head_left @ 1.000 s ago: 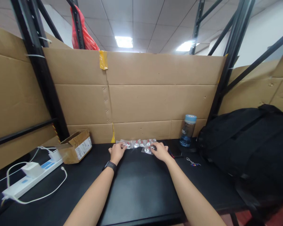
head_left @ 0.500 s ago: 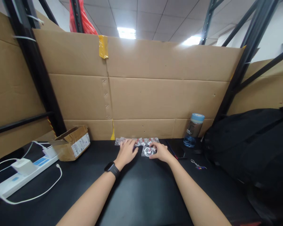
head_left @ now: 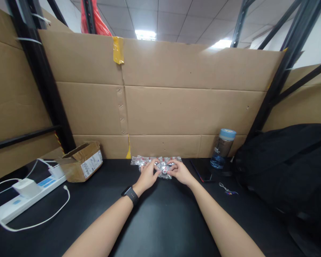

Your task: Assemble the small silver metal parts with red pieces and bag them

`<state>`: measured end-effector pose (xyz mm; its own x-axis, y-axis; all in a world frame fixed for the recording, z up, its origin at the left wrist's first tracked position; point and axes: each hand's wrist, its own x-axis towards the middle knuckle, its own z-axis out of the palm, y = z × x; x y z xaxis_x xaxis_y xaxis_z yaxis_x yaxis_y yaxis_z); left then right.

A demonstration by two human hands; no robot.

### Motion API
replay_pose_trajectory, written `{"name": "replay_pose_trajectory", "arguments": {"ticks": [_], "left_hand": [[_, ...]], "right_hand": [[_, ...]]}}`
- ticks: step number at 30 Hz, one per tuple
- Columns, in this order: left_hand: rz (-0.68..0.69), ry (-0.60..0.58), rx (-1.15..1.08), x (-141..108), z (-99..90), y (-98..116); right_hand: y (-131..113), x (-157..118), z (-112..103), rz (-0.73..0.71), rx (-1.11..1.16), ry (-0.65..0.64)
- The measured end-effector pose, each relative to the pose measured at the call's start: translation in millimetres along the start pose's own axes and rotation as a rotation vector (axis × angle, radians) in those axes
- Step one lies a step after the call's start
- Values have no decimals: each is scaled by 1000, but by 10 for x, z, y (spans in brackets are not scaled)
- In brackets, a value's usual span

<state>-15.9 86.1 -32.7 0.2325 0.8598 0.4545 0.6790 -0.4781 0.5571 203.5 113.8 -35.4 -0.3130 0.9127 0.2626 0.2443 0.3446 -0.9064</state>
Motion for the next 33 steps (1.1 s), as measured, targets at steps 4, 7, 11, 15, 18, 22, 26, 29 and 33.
{"name": "replay_pose_trajectory", "arguments": {"ticks": [4,7,11,15,18,22,26,29,33], "left_hand": [[17,15,163,-3,-82,-26],[29,2,347,-26,-222,-100],[42,-82,449,-65,-361,-210],[75,-97,439,-77,-358,-241],[81,-70,438,-84,-312,-237],[68,-42,466,-126,-253,-229],[39,0,522,-193,-205,-194],[35,21,562,-233,-183,-161],[-11,28,565,-284,-181,-118]], "right_hand": [[71,103,-43,-38,-69,103],[87,259,-103,-40,-172,198],[71,399,-76,-62,-434,276],[81,315,48,-110,-823,313],[102,202,102,-106,-936,273],[85,111,131,-74,-991,242],[17,9,204,-80,-1037,255],[-21,-110,279,-77,-1089,283],[-39,-312,355,-2,-1113,324]]}}
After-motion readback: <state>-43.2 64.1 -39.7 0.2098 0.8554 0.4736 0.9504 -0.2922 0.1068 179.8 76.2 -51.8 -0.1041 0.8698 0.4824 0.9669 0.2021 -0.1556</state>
